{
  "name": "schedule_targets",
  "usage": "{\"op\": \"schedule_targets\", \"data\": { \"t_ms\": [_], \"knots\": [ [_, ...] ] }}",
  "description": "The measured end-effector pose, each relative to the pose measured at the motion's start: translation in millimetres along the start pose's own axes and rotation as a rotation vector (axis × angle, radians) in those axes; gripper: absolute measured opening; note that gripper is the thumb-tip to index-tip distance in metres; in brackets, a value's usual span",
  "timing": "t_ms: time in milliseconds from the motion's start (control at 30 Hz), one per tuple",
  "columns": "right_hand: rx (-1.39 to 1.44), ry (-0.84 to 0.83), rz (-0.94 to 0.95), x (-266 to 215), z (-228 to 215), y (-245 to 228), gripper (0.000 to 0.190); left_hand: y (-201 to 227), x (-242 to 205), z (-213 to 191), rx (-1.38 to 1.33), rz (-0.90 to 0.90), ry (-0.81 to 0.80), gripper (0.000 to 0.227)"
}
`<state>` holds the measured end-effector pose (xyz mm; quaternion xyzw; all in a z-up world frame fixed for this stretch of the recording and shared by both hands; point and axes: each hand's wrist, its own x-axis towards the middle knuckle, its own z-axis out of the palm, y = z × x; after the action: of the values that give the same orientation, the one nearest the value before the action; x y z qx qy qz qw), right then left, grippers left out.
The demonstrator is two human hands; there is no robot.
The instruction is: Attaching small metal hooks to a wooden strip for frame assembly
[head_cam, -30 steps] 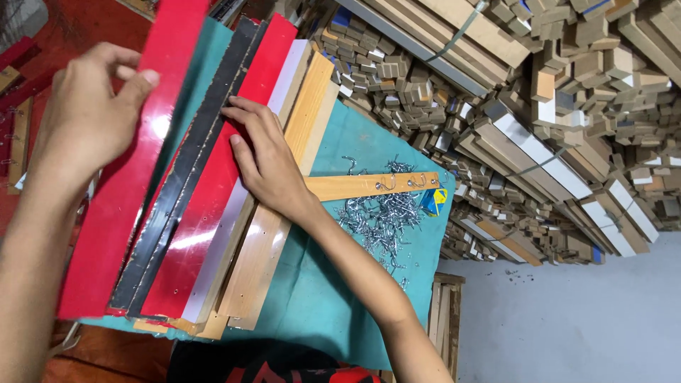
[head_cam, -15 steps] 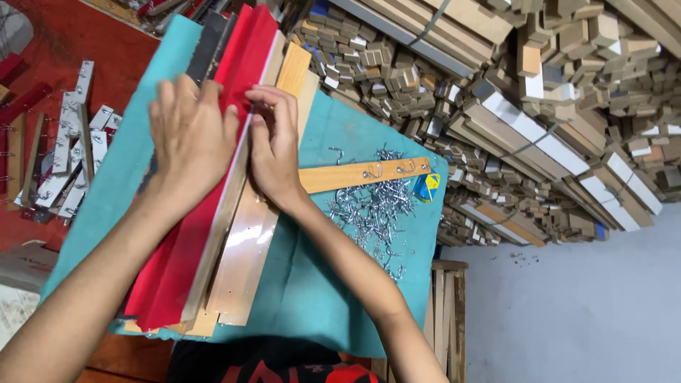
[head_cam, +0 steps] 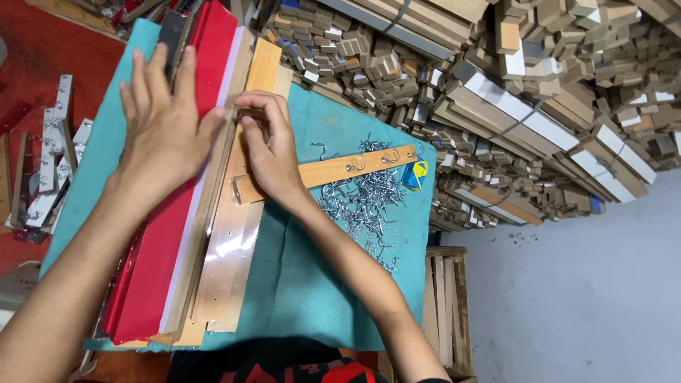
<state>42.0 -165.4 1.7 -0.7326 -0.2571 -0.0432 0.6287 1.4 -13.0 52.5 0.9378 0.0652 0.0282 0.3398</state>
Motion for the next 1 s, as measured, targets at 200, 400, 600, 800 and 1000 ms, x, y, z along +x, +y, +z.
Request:
{"op": "schedule_targets", "data": {
  "t_ms": [200,400,600,800,1000],
  "knots": [
    [-0.13,0.126,0.001,-6.1,-38.4,14.3,0.019,36.8,44.8,33.5,0.041,0.579,0.185,0.04],
    [-0.175,0.317,-0.118,-18.7,-85.6,18.4,0.023,43.5,62.6,82.3,-0.021,0.679,0.076,0.032],
    [-0.464,0.123,-0.179,-31.3,-127.5,2.1,0.021,2.4,59.7,124.9,0.282,0.686,-0.028,0.032],
    [-0.703,-0.01,-0.236,-60.2,-136.0,29.3,0.017,6.0,55.1,119.9,0.209,0.693,-0.121,0.031],
    [-0.823,-0.059,-0.331,-71.5,-111.1,40.4,0.015,17.8,53.5,107.4,0.138,0.74,-0.236,0.033]
  ]
}}
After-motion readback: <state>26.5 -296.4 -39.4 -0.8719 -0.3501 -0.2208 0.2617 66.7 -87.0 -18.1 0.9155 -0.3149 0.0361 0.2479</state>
